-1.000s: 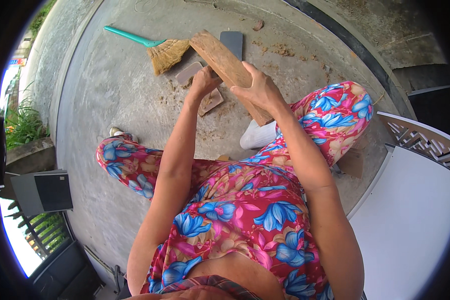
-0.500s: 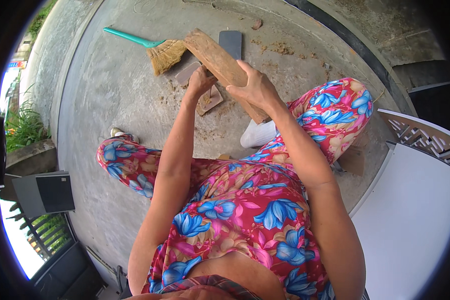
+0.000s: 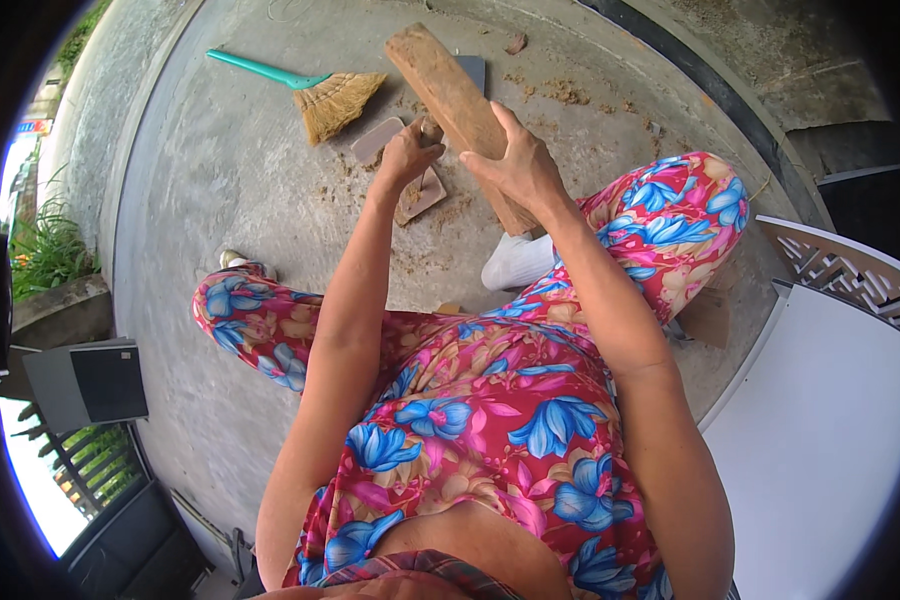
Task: The person is using a chisel and a mallet to carve or shape a piece of wood while sitting on the ground.
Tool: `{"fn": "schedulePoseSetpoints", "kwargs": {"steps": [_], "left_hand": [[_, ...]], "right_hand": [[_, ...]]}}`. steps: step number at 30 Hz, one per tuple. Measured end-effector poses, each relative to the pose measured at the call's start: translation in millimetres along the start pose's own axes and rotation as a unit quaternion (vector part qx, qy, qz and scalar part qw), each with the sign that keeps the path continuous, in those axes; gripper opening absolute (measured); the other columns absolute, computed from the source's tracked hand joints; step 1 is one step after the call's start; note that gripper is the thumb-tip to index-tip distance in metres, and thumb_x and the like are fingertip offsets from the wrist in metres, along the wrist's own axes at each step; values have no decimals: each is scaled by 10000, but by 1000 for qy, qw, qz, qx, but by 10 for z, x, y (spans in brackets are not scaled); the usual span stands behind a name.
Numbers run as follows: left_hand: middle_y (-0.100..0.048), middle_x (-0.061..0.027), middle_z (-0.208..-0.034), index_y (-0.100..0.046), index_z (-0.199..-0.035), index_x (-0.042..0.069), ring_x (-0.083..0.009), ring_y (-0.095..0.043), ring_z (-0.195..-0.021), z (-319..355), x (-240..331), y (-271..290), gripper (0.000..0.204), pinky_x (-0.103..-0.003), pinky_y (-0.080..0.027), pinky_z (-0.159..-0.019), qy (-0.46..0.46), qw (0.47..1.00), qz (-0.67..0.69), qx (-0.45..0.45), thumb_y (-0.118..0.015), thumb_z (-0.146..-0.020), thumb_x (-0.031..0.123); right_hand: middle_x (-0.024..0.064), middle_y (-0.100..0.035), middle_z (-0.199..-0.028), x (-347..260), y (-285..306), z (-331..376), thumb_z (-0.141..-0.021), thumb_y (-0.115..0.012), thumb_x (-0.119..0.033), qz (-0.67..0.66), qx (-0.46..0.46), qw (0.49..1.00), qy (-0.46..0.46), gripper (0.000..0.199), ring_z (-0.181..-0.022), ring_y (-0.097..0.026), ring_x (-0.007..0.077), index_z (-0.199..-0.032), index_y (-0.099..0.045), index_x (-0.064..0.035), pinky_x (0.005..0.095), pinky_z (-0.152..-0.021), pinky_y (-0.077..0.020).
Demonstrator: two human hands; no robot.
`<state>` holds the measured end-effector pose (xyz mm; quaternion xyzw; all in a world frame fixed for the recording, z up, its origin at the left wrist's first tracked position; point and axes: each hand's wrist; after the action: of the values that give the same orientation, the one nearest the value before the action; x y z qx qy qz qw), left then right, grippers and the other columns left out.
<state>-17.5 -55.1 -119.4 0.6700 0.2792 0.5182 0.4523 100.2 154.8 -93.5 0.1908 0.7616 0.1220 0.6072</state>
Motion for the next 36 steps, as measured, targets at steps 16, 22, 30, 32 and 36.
{"fn": "schedulePoseSetpoints", "kwargs": {"steps": [16,22,30,32,36], "left_hand": [[-695,-227,-925,-561,-1158,46,-434,-656,-912,99,-38,72,529,-484,-513,-750,-16,992,21,120,-803,-757,292],[-697,-231,-985,-577,-1186,44,-408,-668,-957,116,-25,81,518,-458,-521,-794,-4,986,64,154,-789,-777,281],[-716,-196,-951,-591,-1098,42,-365,-694,-905,158,-11,97,410,-426,-528,-776,14,973,137,184,-795,-772,184],[-722,-179,-945,-596,-1084,42,-340,-703,-886,122,-31,82,371,-413,-530,-779,50,971,144,183,-780,-780,149],[-722,-174,-937,-597,-1086,42,-336,-703,-886,149,-106,70,367,-409,-529,-783,68,962,175,198,-774,-781,145]], "right_hand": [[282,-591,-1289,-185,72,-84,-719,-778,-387,-48,21,998,17,912,-1188,-607,343,-1444,-407,22,384,-992,-485],[284,-592,-1285,-196,19,-92,-721,-776,-388,-47,17,998,25,914,-1179,-614,343,-1448,-402,21,384,-981,-492],[294,-575,-1303,-81,-212,-110,-711,-764,-406,9,-3,1000,9,925,-1182,-605,366,-1462,-397,-8,397,-990,-489],[297,-560,-1321,39,-302,-138,-708,-761,-418,13,-34,999,7,936,-1197,-591,375,-1466,-391,-10,401,-1002,-482],[291,-551,-1336,-125,-223,-155,-713,-762,-407,27,-65,997,7,930,-1213,-581,371,-1466,-389,-8,402,-1015,-473]]}}
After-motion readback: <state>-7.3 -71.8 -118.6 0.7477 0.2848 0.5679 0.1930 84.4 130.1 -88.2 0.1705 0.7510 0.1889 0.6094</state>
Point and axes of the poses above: each hand's wrist, its own z-axis away from the middle knuckle, its own y-axis out of the back of the hand, x = y × z
